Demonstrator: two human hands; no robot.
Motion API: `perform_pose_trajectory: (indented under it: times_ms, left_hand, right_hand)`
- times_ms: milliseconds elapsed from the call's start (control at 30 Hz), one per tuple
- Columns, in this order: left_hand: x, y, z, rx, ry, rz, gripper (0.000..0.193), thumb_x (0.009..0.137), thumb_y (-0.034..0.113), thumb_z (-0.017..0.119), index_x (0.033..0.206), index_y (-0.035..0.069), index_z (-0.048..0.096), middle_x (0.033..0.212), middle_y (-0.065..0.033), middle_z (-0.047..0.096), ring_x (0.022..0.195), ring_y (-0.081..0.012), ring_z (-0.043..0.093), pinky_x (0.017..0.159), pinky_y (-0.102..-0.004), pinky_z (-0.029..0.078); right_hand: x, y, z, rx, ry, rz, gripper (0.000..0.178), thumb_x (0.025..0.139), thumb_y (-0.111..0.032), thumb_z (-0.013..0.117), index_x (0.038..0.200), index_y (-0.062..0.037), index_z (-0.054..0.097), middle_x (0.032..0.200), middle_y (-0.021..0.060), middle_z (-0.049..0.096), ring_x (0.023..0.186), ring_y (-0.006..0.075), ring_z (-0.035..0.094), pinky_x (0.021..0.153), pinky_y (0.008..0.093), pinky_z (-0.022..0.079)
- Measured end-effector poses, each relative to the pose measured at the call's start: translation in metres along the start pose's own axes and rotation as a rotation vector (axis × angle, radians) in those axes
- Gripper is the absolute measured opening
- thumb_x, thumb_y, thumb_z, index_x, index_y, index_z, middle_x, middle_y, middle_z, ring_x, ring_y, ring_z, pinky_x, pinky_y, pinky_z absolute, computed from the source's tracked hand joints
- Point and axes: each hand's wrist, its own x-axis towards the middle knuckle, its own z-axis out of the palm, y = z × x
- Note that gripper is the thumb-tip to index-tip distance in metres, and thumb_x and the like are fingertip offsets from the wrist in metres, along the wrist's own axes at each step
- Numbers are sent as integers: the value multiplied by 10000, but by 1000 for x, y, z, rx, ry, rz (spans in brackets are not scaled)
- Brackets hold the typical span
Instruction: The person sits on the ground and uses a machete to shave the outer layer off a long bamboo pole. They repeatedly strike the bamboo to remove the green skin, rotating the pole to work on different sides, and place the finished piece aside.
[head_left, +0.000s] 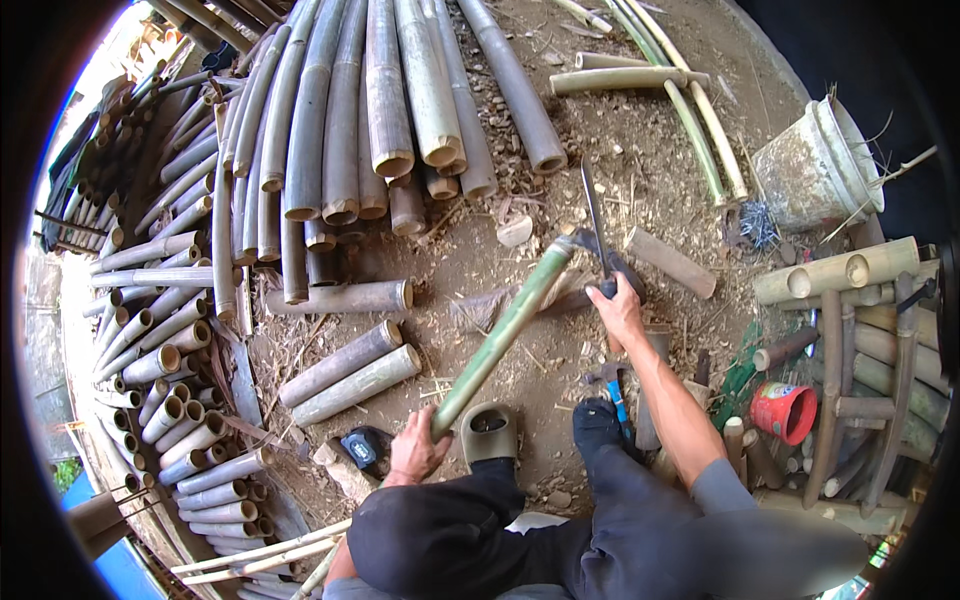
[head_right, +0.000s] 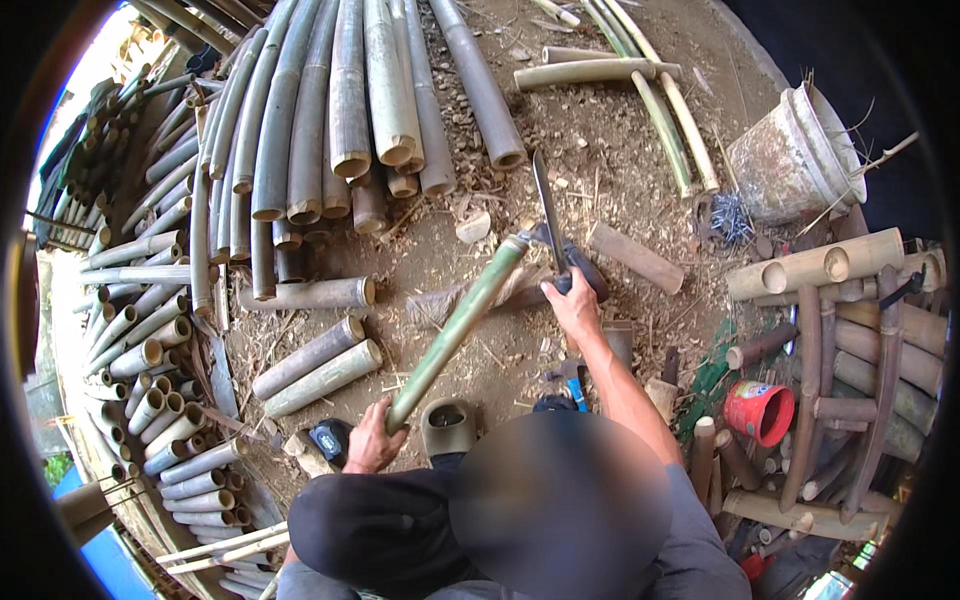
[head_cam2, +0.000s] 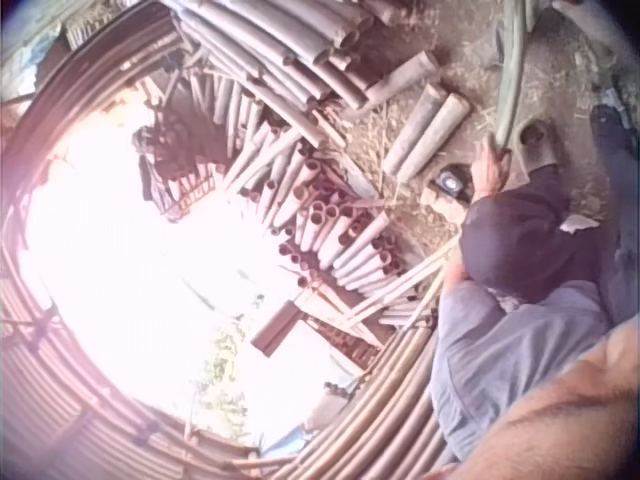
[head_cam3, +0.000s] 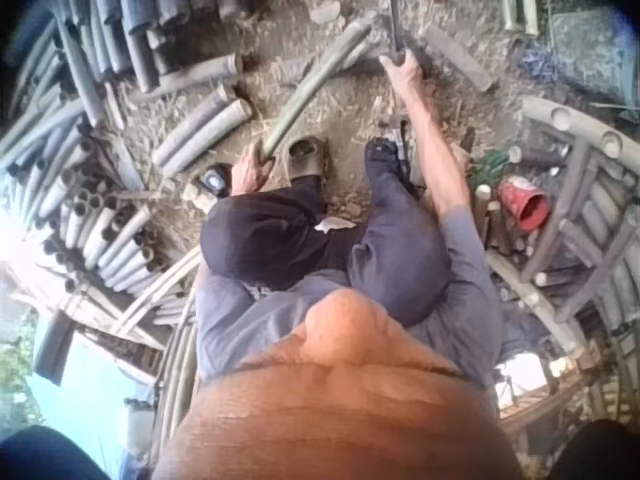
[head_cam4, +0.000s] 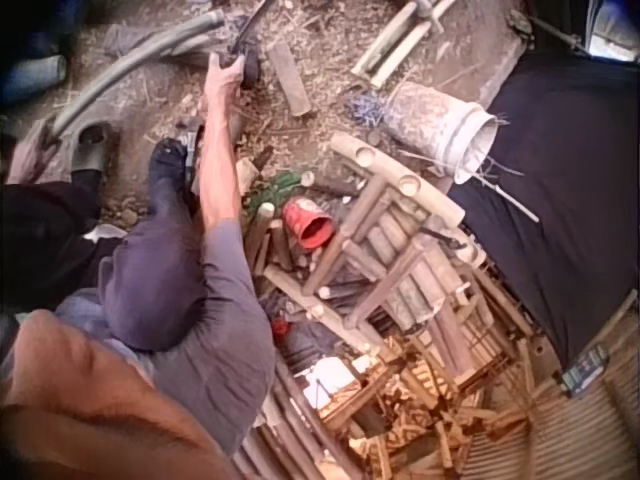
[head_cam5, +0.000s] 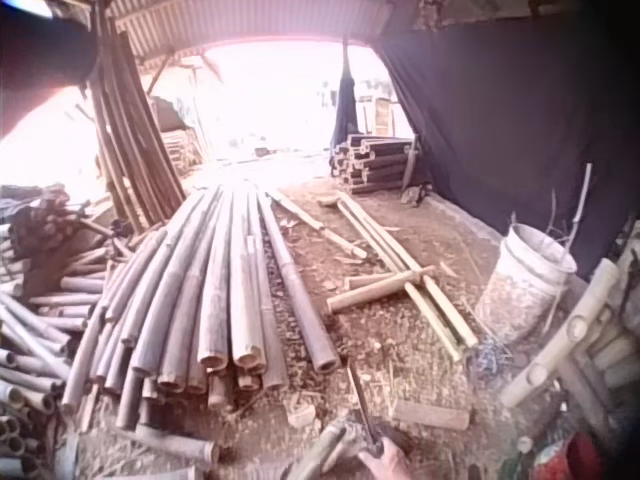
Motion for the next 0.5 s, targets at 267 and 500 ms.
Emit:
perform_pose_trajectory:
  times_ms: [267, 500]
  left_hand:
    - [-30, -36, -18, -89, -163, -262, 626, 878, 596, 625, 1198, 63, 560, 1020, -237, 686, 1010, -425, 647, 831, -485, 517]
    - [-2, -24, 7, -2, -36, -93, 502, 965, 537, 530, 1115, 60, 572, 883, -247, 684, 872, -436, 667, 734, -524, 512]
  right_hand:
    - [-104, -4, -9, 90, -201, 328, 353, 869, -335, 739, 948, -36, 569, 710, 94, 622, 637, 246, 603, 607, 407, 478]
    - [-83, -1, -74, -191, -12, -276, 411, 971, -352, 587, 1146, 19, 562, 956, 195, 623, 851, 399, 619, 718, 492, 485]
